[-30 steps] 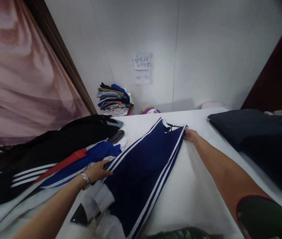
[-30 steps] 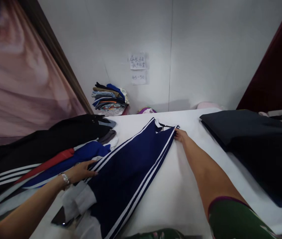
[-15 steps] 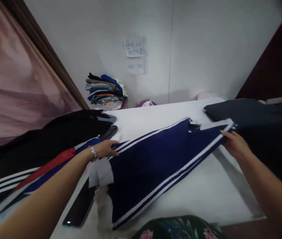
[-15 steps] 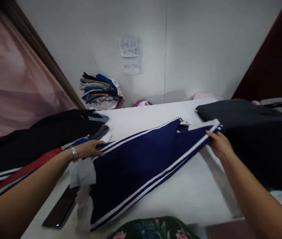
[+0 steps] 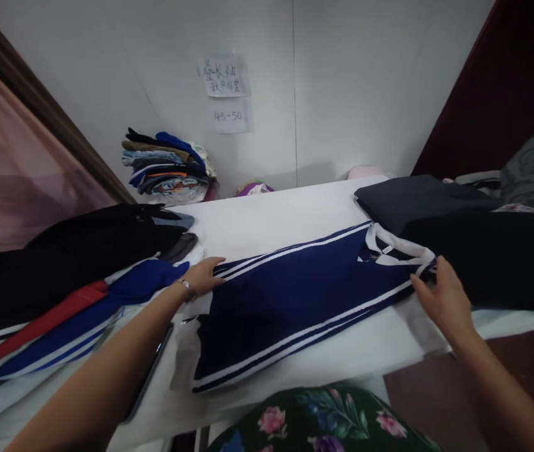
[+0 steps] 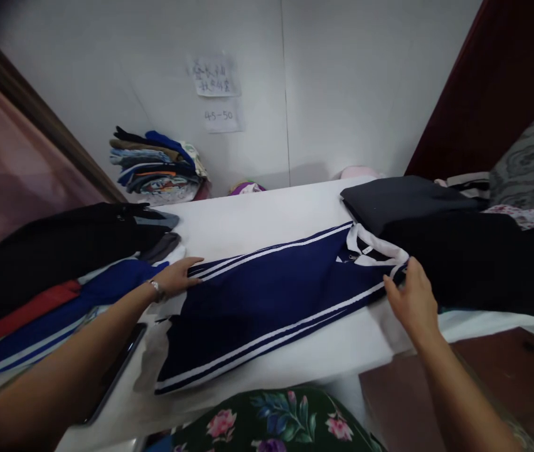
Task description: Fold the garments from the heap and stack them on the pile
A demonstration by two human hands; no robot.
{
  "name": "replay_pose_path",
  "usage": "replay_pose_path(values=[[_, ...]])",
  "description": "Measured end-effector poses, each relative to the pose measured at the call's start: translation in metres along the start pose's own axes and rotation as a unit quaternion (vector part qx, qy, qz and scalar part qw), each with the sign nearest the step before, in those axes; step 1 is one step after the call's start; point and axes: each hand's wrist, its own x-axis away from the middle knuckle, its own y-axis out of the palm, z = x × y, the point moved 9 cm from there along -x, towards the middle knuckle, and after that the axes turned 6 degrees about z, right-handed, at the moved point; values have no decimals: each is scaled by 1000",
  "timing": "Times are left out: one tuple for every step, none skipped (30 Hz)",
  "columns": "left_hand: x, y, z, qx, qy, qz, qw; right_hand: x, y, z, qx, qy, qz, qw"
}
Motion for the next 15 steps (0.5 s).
replay_pose_path(values=[[10, -4, 7, 4, 22, 42, 999, 5, -6, -26, -10, -59, 19, 998], [20, -5, 15, 8, 41, 75, 996, 11, -9, -53, -41, -111, 19, 993], [29, -3, 21, 10, 53, 96, 994, 17, -9, -81, -72, -155, 9, 985], [37, 2, 27, 8, 57, 109, 992, 22, -6, -109, -101, -194, -13, 976], [43, 9, 31, 2, 54, 113, 992, 26, 0, -136, -129, -227, -38, 965], [47, 17, 33, -9, 47, 112, 993, 28, 8, -162, -151, -261, -64, 951], [50, 25, 35, -23, 40, 105, 993, 28, 19, -184, -165, -291, -91, 938], [52, 33, 36, -36, 34, 97, 994, 27, 32, -202, -171, -315, -118, 926], [53, 39, 37, -45, 31, 88, 995, 24, 49, -213, -167, -330, -145, 918], [54, 43, 38, -50, 30, 80, 995, 20, 68, -218, -153, -332, -173, 914], [54, 46, 38, -52, 29, 74, 996, 16, 91, -216, -130, -322, -205, 915], [54, 48, 39, -51, 29, 70, 996, 11, 114, -209, -99, -300, -239, 918], [54, 48, 40, -49, 30, 68, 996, 8, 139, -196, -60, -267, -280, 920], [55, 48, 40, -45, 32, 67, 996, 7, 160, -181, -28, -236, -314, 919], [56, 47, 41, -40, 36, 66, 996, 5, 175, -170, -11, -223, -323, 920]])
